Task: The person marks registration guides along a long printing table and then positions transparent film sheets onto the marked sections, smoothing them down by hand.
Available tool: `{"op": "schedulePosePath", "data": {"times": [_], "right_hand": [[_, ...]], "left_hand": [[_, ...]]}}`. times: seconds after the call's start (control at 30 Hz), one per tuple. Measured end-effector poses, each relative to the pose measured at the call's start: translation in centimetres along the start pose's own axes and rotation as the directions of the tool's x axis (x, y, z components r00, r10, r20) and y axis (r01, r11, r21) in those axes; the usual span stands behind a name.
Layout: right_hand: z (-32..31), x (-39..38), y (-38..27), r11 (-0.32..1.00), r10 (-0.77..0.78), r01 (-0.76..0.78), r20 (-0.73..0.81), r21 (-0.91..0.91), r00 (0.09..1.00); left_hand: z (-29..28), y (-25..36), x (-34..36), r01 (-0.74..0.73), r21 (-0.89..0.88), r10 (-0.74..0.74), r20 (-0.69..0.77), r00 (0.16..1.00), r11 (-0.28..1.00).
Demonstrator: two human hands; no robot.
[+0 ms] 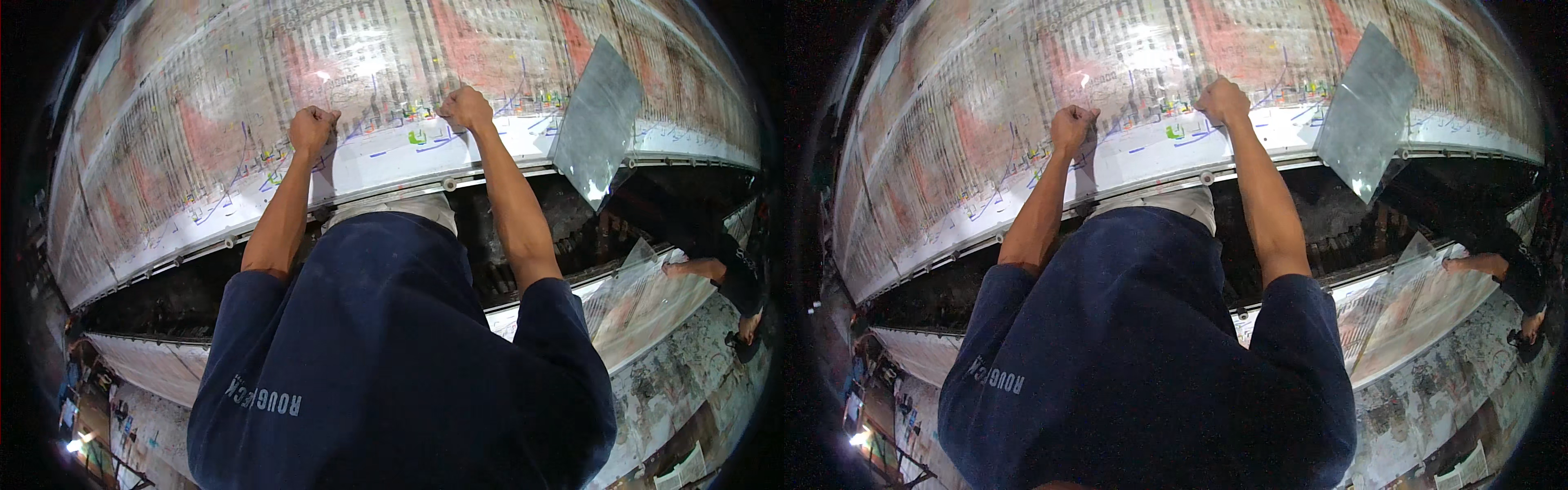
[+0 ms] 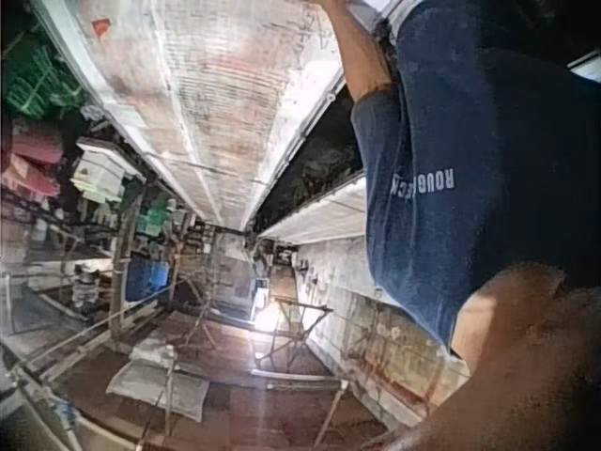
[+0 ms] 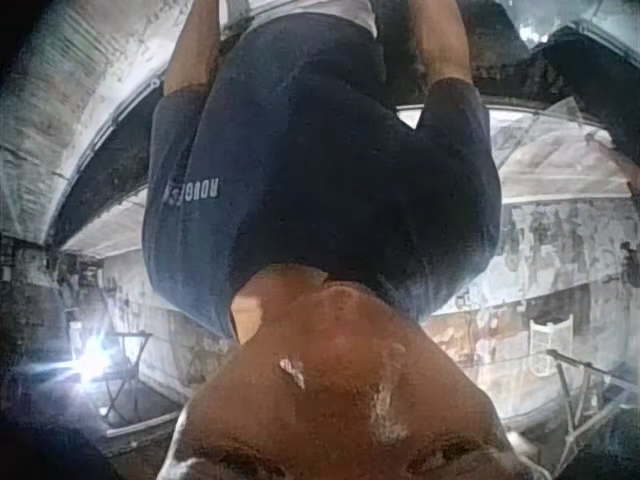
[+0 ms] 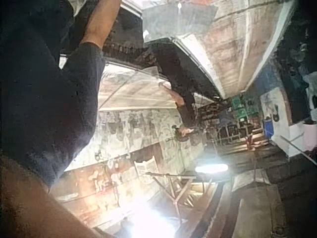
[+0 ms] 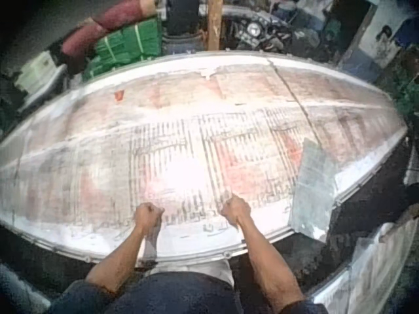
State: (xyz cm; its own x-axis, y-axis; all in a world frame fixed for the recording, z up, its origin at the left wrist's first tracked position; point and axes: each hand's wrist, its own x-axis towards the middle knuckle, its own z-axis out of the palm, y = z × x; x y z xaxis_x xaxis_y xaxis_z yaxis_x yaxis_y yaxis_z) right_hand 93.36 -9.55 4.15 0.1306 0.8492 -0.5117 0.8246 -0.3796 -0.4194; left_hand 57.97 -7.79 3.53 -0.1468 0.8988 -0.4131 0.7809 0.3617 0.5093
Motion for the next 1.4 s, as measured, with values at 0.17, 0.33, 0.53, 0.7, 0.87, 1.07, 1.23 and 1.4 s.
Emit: {"op": "schedulePosePath", "data": {"times": [0.17,0.33,0.53,0.7,0.87,1.07,1.23,1.4], "right_hand": [[-0.5,-0.3,0.1,1.000,0.027,-0.026,0.062,-0.012,0.998],[-1.4,-0.7,-0.9,0.998,0.061,-0.058,0.128,-0.027,0.990],[-1.4,-0.7,-1.3,0.998,0.068,-0.064,0.160,-0.028,0.985],[-0.8,-0.5,-0.9,0.997,0.059,-0.055,0.085,-0.051,0.995],[-1.3,-0.6,-1.3,0.995,0.070,-0.060,0.131,-0.078,0.989],[-1.2,-0.3,-1.4,0.994,0.072,-0.061,0.128,-0.086,0.989],[0.6,-3.4,-3.8,0.969,-0.105,0.038,-0.267,-0.244,0.958],[4.3,-4.0,-5.0,0.834,-0.538,0.546,-0.328,-0.077,0.776]], "left_hand": [[0.4,0.9,0.0,0.008,-0.001,-0.008,-0.005,1.000,1.000],[0.6,0.6,-0.3,0.002,-0.014,-0.002,-0.029,1.000,1.000],[0.6,0.9,-0.8,-0.008,-0.061,0.005,-0.043,0.999,0.998],[1.0,0.2,-0.8,-0.064,0.022,0.066,-0.114,0.991,0.998],[1.0,0.2,-0.9,-0.041,-0.055,0.036,-0.085,0.996,0.998],[0.6,1.3,-1.0,-0.034,0.038,0.037,-0.080,0.996,0.999],[1.5,5.6,-2.9,-0.123,0.333,0.224,-0.286,0.931,0.935],[4.9,9.4,-3.8,-0.511,0.147,0.532,-0.231,0.815,0.847]]}}
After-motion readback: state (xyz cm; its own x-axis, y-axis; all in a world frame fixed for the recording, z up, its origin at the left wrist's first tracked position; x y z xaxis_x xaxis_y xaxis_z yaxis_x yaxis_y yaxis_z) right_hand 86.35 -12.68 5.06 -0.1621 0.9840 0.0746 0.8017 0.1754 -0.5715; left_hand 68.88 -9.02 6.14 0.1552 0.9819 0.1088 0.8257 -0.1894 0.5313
